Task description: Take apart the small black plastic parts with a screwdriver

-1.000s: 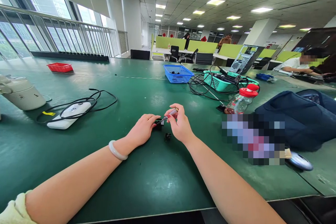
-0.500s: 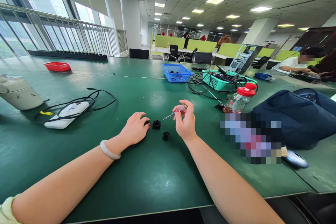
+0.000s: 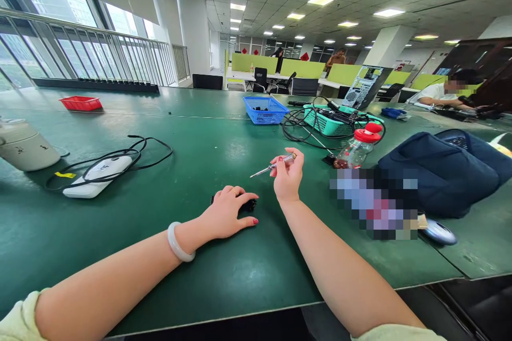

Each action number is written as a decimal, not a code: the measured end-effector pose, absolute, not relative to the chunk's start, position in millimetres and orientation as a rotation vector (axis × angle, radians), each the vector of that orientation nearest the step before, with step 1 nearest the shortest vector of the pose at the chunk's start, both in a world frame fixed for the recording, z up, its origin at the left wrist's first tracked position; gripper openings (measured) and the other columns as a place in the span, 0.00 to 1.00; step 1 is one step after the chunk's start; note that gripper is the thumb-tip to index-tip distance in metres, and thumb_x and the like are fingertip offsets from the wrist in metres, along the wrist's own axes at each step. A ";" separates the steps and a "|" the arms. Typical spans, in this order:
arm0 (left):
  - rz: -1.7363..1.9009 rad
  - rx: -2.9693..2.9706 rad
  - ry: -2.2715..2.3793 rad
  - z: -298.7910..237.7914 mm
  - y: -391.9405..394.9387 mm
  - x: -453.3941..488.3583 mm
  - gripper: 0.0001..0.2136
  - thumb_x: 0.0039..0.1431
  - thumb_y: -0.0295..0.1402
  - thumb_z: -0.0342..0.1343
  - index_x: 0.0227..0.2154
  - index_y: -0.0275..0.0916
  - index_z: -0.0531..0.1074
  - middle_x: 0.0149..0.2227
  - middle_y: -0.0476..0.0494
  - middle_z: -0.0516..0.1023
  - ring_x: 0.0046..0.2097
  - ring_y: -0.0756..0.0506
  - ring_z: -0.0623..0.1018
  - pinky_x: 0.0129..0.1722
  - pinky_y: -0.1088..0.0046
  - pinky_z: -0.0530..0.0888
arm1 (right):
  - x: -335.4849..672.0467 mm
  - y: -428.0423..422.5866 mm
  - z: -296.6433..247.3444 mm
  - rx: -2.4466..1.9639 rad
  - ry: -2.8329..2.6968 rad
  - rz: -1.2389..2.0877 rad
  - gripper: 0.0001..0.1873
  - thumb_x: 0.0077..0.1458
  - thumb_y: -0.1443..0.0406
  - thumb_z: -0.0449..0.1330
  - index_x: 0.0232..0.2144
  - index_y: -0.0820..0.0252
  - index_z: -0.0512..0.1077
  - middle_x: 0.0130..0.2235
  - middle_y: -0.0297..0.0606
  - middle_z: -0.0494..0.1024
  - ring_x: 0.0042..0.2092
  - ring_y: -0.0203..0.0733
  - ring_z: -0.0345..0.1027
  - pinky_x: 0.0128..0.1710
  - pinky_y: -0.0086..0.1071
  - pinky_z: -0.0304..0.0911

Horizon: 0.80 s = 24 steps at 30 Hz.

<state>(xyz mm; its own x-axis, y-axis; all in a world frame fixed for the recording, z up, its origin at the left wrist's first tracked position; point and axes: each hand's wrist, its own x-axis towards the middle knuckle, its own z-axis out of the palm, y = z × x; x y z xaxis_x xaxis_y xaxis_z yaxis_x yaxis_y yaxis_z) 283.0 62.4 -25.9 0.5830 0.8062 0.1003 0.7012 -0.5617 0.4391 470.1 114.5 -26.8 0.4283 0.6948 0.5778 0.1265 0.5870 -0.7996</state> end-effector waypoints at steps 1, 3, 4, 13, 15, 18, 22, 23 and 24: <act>0.409 2.478 1.231 -27.5 61.8 285.7 0.23 0.61 0.47 0.60 0.58 0.51 0.71 0.54 0.39 0.73 0.58 0.34 0.68 0.60 0.47 0.67 | 470.8 115.7 -27.4 -0.904 -1.085 0.433 0.13 0.63 0.58 0.56 0.47 0.52 0.58 0.30 0.26 0.74 0.20 0.31 0.62 0.23 0.28 0.62; 0.399 2.508 1.264 -29.7 63.0 289.9 0.18 0.64 0.44 0.57 0.55 0.49 0.73 0.52 0.39 0.73 0.57 0.35 0.69 0.59 0.48 0.68 | 471.5 117.0 -28.0 -0.900 -1.072 0.450 0.13 0.62 0.59 0.56 0.47 0.52 0.58 0.30 0.26 0.74 0.20 0.31 0.62 0.23 0.28 0.62; 0.392 2.519 1.280 -30.1 64.2 291.1 0.16 0.65 0.42 0.56 0.54 0.48 0.73 0.51 0.40 0.74 0.56 0.35 0.69 0.59 0.48 0.68 | 471.6 117.3 -28.1 -0.897 -1.069 0.456 0.13 0.62 0.59 0.56 0.47 0.52 0.58 0.30 0.26 0.74 0.20 0.31 0.62 0.22 0.28 0.62; 0.399 2.461 1.166 -22.3 50.7 246.5 0.09 0.64 0.37 0.56 0.46 0.47 0.74 0.48 0.43 0.77 0.50 0.40 0.74 0.55 0.58 0.71 | 471.1 118.1 -28.4 -0.914 -1.082 0.525 0.13 0.60 0.62 0.55 0.46 0.53 0.59 0.28 0.25 0.74 0.20 0.31 0.62 0.22 0.28 0.62; 0.415 2.450 1.244 -24.9 44.3 215.0 0.11 0.64 0.39 0.54 0.47 0.47 0.74 0.48 0.43 0.78 0.51 0.40 0.74 0.56 0.59 0.71 | 469.5 117.7 -28.5 -0.915 -1.074 0.543 0.12 0.60 0.62 0.55 0.46 0.53 0.59 0.28 0.25 0.74 0.20 0.31 0.63 0.22 0.28 0.62; 0.428 2.378 1.527 -29.6 40.3 151.2 0.14 0.63 0.43 0.51 0.48 0.47 0.74 0.48 0.43 0.79 0.52 0.38 0.76 0.56 0.58 0.71 | 466.3 116.3 -28.6 -0.912 -1.087 0.560 0.12 0.61 0.62 0.55 0.46 0.53 0.59 0.28 0.25 0.74 0.20 0.31 0.63 0.22 0.27 0.62; 0.465 2.269 1.945 -28.9 41.4 57.3 0.17 0.62 0.49 0.47 0.47 0.47 0.70 0.46 0.47 0.80 0.50 0.39 0.77 0.56 0.60 0.70 | 464.2 115.5 -29.7 -0.919 -1.115 0.582 0.13 0.60 0.63 0.55 0.47 0.53 0.60 0.28 0.25 0.74 0.20 0.31 0.63 0.23 0.28 0.62; 0.460 2.241 2.058 -27.4 41.8 37.7 0.17 0.63 0.49 0.44 0.47 0.47 0.69 0.45 0.48 0.80 0.50 0.39 0.77 0.57 0.61 0.70 | 464.4 115.8 -30.0 -0.923 -1.116 0.588 0.13 0.60 0.63 0.55 0.47 0.53 0.60 0.28 0.25 0.74 0.20 0.31 0.63 0.23 0.28 0.62; 0.430 2.205 2.178 -25.5 42.1 21.0 0.18 0.63 0.50 0.43 0.46 0.46 0.68 0.44 0.48 0.80 0.49 0.39 0.77 0.56 0.61 0.70 | 464.8 116.2 -30.2 -0.926 -1.113 0.593 0.13 0.60 0.63 0.55 0.47 0.53 0.60 0.28 0.25 0.74 0.20 0.31 0.63 0.23 0.28 0.62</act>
